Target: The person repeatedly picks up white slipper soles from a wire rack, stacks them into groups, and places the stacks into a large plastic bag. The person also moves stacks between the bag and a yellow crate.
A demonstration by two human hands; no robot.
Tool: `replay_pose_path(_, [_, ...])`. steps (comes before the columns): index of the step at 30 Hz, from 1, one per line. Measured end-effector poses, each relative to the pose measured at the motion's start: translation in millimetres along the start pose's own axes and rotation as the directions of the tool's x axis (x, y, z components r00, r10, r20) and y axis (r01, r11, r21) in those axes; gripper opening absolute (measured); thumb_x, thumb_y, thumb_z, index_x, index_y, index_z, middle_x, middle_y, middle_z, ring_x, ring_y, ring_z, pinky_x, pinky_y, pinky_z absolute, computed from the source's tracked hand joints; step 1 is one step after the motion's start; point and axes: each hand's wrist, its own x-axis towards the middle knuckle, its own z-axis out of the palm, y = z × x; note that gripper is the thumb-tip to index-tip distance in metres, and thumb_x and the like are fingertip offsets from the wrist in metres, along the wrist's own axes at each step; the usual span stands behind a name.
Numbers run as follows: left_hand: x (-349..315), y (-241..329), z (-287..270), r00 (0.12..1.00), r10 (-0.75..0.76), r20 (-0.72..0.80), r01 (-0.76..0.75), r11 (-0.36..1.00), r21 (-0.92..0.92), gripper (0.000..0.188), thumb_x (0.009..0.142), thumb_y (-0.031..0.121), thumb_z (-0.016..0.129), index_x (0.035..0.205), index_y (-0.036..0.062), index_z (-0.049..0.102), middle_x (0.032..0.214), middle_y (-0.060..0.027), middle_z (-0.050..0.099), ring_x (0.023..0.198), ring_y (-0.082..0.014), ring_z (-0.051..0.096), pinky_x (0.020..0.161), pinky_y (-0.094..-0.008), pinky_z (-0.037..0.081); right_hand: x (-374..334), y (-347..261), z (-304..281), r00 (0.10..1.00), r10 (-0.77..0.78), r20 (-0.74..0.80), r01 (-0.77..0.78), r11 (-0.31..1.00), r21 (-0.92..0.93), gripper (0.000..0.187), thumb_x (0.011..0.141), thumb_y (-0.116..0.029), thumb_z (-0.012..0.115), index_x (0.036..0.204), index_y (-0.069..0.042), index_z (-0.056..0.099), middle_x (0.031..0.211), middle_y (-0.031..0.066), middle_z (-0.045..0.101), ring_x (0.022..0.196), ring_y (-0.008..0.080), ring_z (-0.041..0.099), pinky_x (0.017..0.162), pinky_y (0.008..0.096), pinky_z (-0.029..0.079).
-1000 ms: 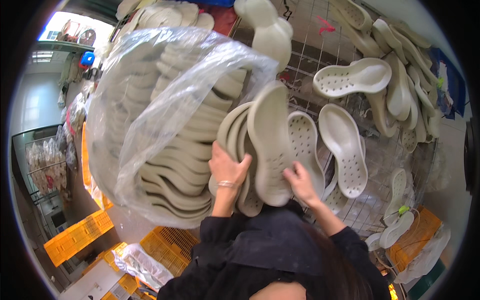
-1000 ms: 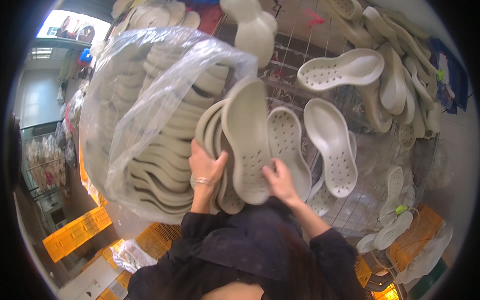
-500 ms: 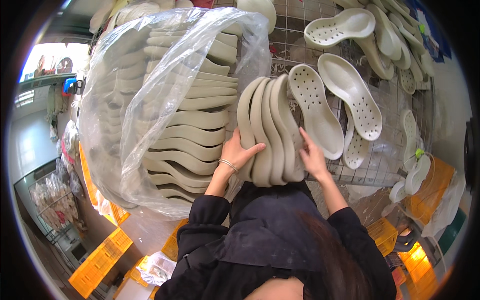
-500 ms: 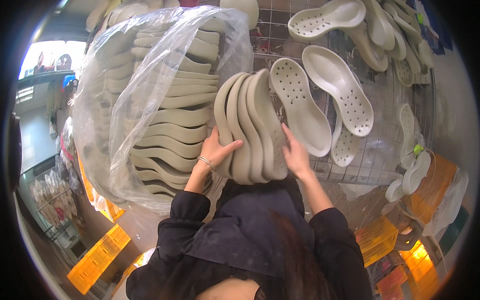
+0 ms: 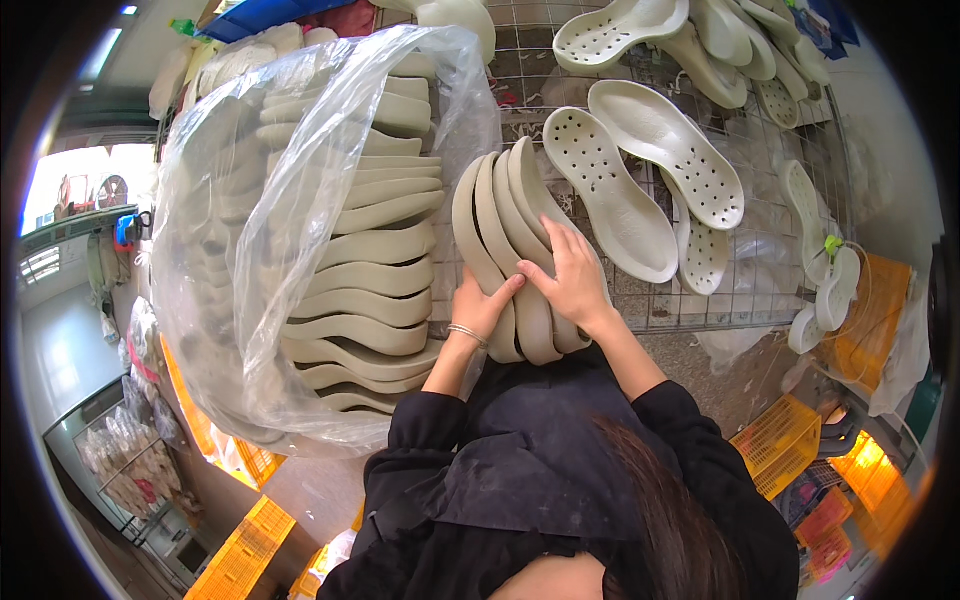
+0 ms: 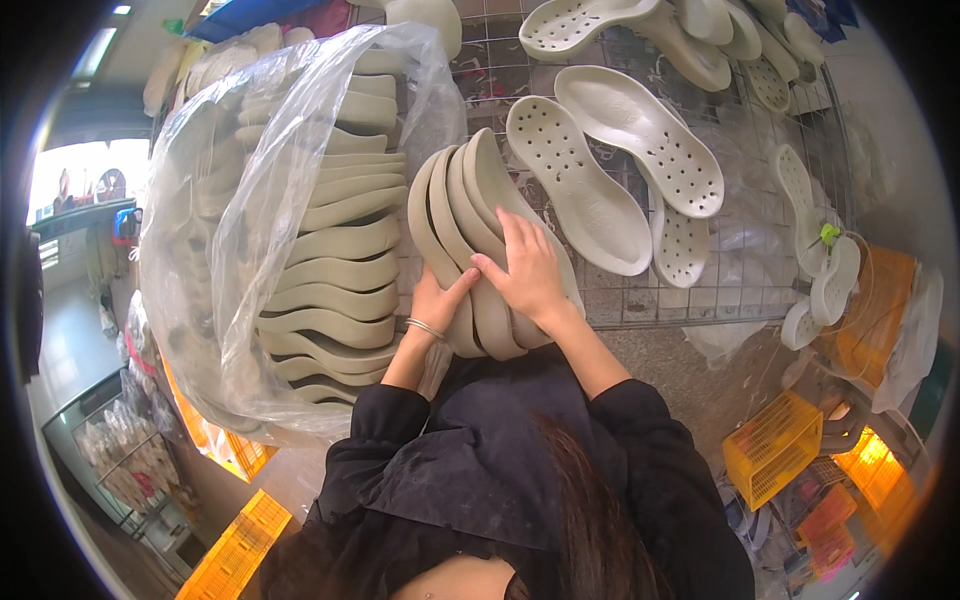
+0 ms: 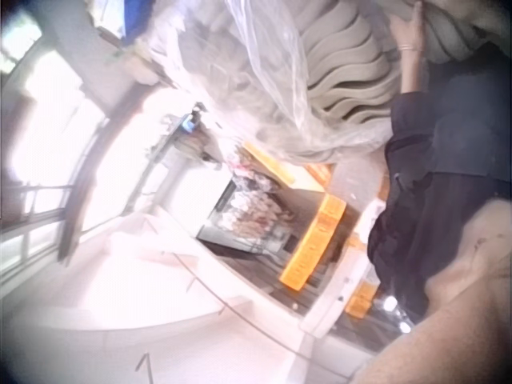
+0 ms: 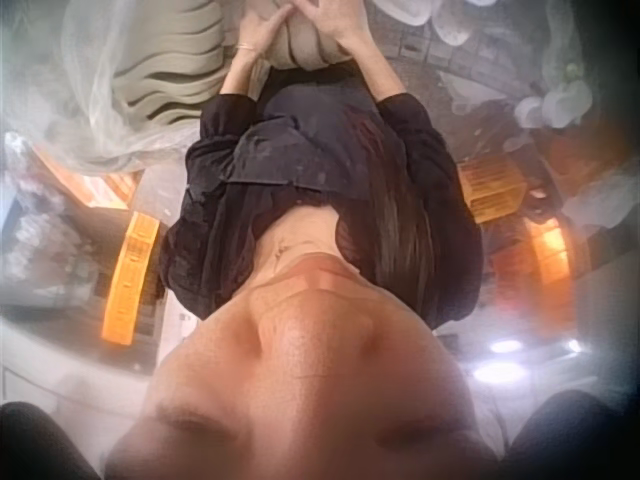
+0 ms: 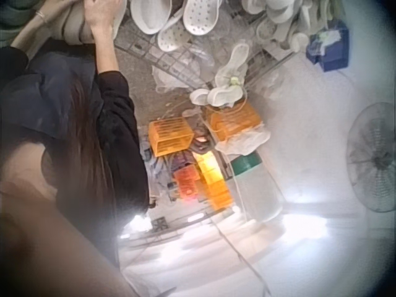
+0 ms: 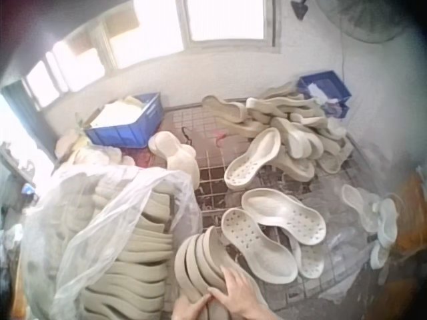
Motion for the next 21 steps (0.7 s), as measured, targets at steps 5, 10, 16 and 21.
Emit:
replay_pose_path(5, [6.3, -5.7, -1.5, 0.999, 0.011, 0.038, -0.008, 0.997, -0.081, 0.072, 0.081, 0.04, 0.073, 0.13, -0.0043, 0.044, 0.117, -0.021, 0.063, 0.106, -0.03, 0.063, 0.091, -0.0367, 0.049, -3.8, 10.8, -0.7, 0.975, -0.204, -0.086, 0.183, 0.961, -0.207, 0.073, 0.083, -0.042, 0.067, 0.141, -0.006, 0.04, 0.136, 0.0197, 0.044, 0.127, 0.0373, 0.039, 0.105, 0.0486, 0.03])
replay_pose_path(10, [9.9, -9.0, -1.3, 0.984, -0.043, 0.173, 0.098, 0.942, -0.322, 0.053, 0.087, 0.025, 0.069, 0.126, -0.0055, 0.049, 0.117, -0.0157, 0.062, 0.106, -0.022, 0.061, 0.092, -0.0336, 0.048, -11.4, 9.2, 0.2, 0.972, -0.206, -0.114, 0.178, 0.96, -0.218, 0.067, 0.082, -0.041, 0.067, 0.138, -0.011, 0.045, 0.132, 0.0184, 0.046, 0.124, 0.0357, 0.041, 0.102, 0.0484, 0.032])
replay_pose_path(16, [7.6, -8.2, 2.7, 0.991, -0.034, 0.132, 0.077, 0.936, -0.343, 0.058, 0.085, 0.026, 0.071, 0.128, -0.0054, 0.048, 0.119, -0.0159, 0.061, 0.107, -0.0227, 0.06, 0.092, -0.0339, 0.047, -22.4, 13.5, 12.6, 0.968, -0.049, -0.246, 0.0, 0.981, -0.194, 0.038, 0.078, -0.029, 0.072, 0.106, -0.006, 0.062, 0.126, 0.0171, 0.052, 0.12, 0.0351, 0.046, 0.1, 0.0468, 0.034])
replay_pose_path(21, [6.5, -16.7, 1.0, 0.989, -0.039, 0.145, 0.086, 0.938, -0.334, 0.059, 0.087, 0.032, 0.067, 0.128, -0.0053, 0.048, 0.121, -0.0151, 0.057, 0.107, -0.0219, 0.057, 0.091, -0.0328, 0.046, -15.0, 12.0, -11.2, 0.973, 0.171, -0.156, -0.147, 0.977, 0.154, 0.015, 0.077, -0.016, 0.074, 0.08, -0.002, 0.069, 0.132, 0.0129, 0.051, 0.127, 0.0329, 0.044, 0.101, 0.0438, 0.034])
